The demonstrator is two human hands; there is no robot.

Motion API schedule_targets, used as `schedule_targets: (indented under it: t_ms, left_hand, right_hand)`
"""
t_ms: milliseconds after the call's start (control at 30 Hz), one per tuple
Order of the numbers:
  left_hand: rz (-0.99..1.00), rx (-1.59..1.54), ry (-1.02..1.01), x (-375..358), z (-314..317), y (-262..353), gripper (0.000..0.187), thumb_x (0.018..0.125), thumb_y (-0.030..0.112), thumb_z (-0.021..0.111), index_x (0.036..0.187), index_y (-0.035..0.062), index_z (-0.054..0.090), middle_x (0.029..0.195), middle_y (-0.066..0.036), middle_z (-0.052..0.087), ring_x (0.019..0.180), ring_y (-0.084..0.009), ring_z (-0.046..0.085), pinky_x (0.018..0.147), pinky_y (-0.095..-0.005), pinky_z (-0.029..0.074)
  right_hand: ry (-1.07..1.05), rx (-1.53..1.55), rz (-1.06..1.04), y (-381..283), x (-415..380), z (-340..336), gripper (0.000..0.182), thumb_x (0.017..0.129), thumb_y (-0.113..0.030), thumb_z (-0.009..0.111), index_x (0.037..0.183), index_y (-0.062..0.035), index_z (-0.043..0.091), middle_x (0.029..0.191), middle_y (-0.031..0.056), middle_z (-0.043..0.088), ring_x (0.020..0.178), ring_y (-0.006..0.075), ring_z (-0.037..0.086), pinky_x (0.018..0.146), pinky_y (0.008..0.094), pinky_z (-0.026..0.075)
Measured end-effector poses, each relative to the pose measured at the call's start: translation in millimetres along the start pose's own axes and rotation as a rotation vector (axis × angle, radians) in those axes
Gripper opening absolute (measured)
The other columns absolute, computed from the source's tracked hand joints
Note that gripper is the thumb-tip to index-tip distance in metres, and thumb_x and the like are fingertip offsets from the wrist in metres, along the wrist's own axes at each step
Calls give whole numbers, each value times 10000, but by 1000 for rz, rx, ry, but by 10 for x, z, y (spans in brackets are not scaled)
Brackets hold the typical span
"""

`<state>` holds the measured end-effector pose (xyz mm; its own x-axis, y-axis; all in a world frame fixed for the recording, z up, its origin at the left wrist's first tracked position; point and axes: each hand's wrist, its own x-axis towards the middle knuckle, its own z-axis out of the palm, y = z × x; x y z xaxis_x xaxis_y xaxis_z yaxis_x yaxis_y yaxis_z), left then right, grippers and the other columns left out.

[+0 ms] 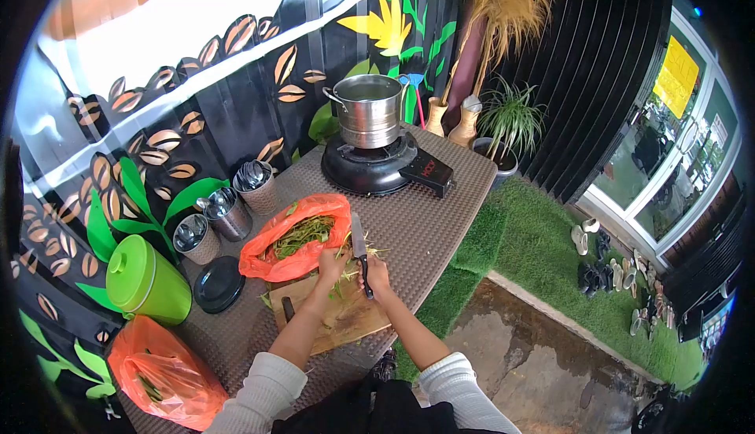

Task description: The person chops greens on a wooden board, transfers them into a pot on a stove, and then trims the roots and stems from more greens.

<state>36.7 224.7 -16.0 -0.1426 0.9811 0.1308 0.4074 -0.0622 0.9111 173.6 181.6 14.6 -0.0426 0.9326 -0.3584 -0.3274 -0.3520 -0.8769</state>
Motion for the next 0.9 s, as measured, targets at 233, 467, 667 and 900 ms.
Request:
schedule_targets:
  t_ms: [233,467,667,900]
  left_hand:
    - [-26,-193,-91,27,19,-120,231,798,224,681,750,-1,657,552,-38,526,546,-99,483,531,-305,396]
    - [-131,-101,-101,84,30,-319,223,832,216,658,768,2,668,551,49,410,539,-60,354,480,-284,283]
    - [-83,-126,-67,-75,-43,27,316,838,208,657,1044,-30,625,630,17,523,552,-77,445,494,-273,359]
    - [-105,-593,-171,-659,-467,386,313,866,141,627,1110,-50,584,841,-25,606,724,-96,562,614,-223,436]
  right_hand:
    - [114,-125,-92,80,34,41,352,997,-263,340,821,-16,520,572,39,464,358,121,434,314,273,347]
    - [265,-423,-261,-1,-112,-42,366,989,-269,371,805,2,532,520,52,484,357,131,483,321,296,367]
    - [309,-435,-329,-19,-269,-183,362,989,-276,375,778,-12,503,511,44,469,353,131,463,319,301,359]
    - [50,-205,-409,-85,-910,-214,224,989,-248,382,939,-48,471,579,25,486,424,104,444,395,237,364]
